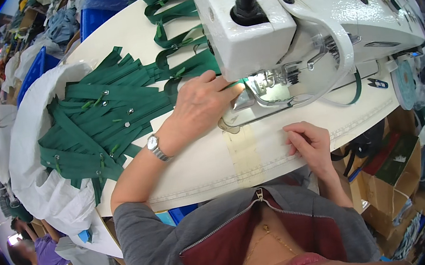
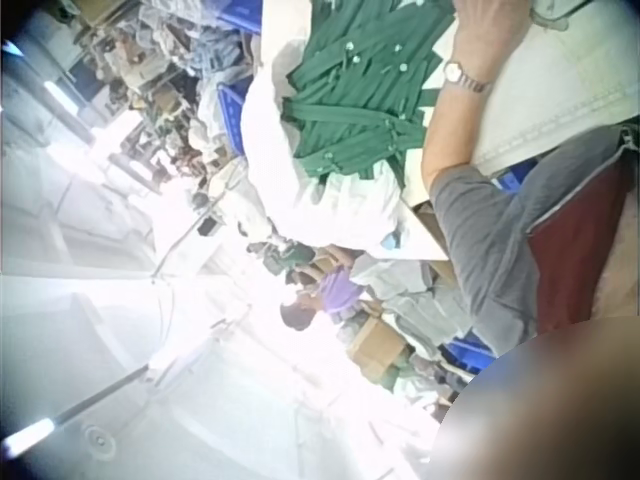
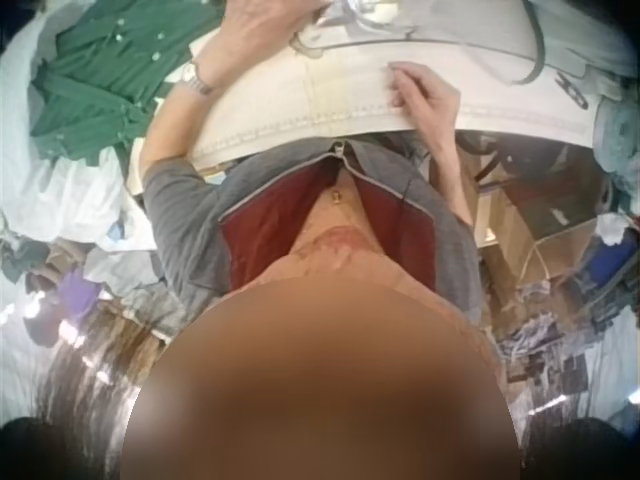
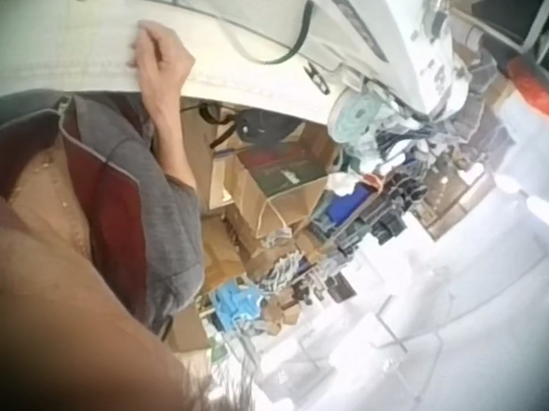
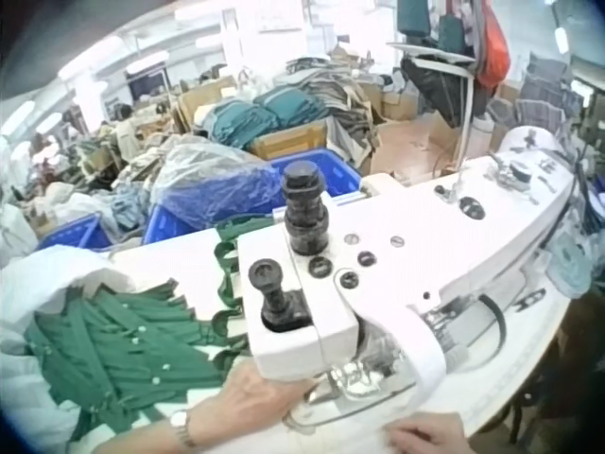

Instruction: Attaching sliders to zipper tapes using an industrial sewing machine.

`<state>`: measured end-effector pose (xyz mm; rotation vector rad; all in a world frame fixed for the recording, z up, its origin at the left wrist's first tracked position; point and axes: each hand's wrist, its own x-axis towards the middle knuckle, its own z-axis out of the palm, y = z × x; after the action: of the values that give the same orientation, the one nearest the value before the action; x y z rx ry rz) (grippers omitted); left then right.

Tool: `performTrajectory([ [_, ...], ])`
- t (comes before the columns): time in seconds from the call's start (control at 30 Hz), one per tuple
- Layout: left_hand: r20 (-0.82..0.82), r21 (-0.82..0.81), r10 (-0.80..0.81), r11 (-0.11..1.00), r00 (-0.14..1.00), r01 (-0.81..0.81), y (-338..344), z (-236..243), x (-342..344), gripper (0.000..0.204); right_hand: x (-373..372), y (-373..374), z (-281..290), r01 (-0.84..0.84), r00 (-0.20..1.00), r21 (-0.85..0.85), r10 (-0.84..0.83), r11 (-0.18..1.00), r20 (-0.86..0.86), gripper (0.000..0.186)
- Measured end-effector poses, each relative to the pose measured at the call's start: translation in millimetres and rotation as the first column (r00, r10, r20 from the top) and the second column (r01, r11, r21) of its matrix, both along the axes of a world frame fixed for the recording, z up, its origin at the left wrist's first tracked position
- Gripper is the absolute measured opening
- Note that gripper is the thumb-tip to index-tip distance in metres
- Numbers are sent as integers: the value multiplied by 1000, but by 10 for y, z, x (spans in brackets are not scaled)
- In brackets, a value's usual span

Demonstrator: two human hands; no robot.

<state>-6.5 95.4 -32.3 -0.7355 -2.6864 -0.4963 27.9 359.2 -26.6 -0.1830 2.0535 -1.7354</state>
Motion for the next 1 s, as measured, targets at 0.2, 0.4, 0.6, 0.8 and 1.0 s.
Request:
performTrajectory([
  [0.2, 4, -27, 50, 998, 999, -50, -20, 48, -25, 19, 21, -20, 33, -4, 1000, 13, 4, 1000, -21, 15],
  [0.4, -4, -14, 58, 998, 998, -58, -166, 260, 165, 13, 29, -66, 12, 1, 1000, -5, -1, 1000, 7, 15],
  [0.6, -38, -78, 346, 934, 938, -348, -758, 323, 627, 10, 55, -35, 2, 76, 997, 24, -75, 997, -30, 15],
  [0.8, 14, -30, 420, 907, 907, -420, -1033, 141, 831, 12, 19, -39, -57, 51, 995, 40, -47, 998, -94, 14],
  [1.0, -17, 234, 424, 882, 906, -409, -816, 151, 943, 15, 44, -77, -28, 67, 992, 84, -57, 994, -114, 14],
])
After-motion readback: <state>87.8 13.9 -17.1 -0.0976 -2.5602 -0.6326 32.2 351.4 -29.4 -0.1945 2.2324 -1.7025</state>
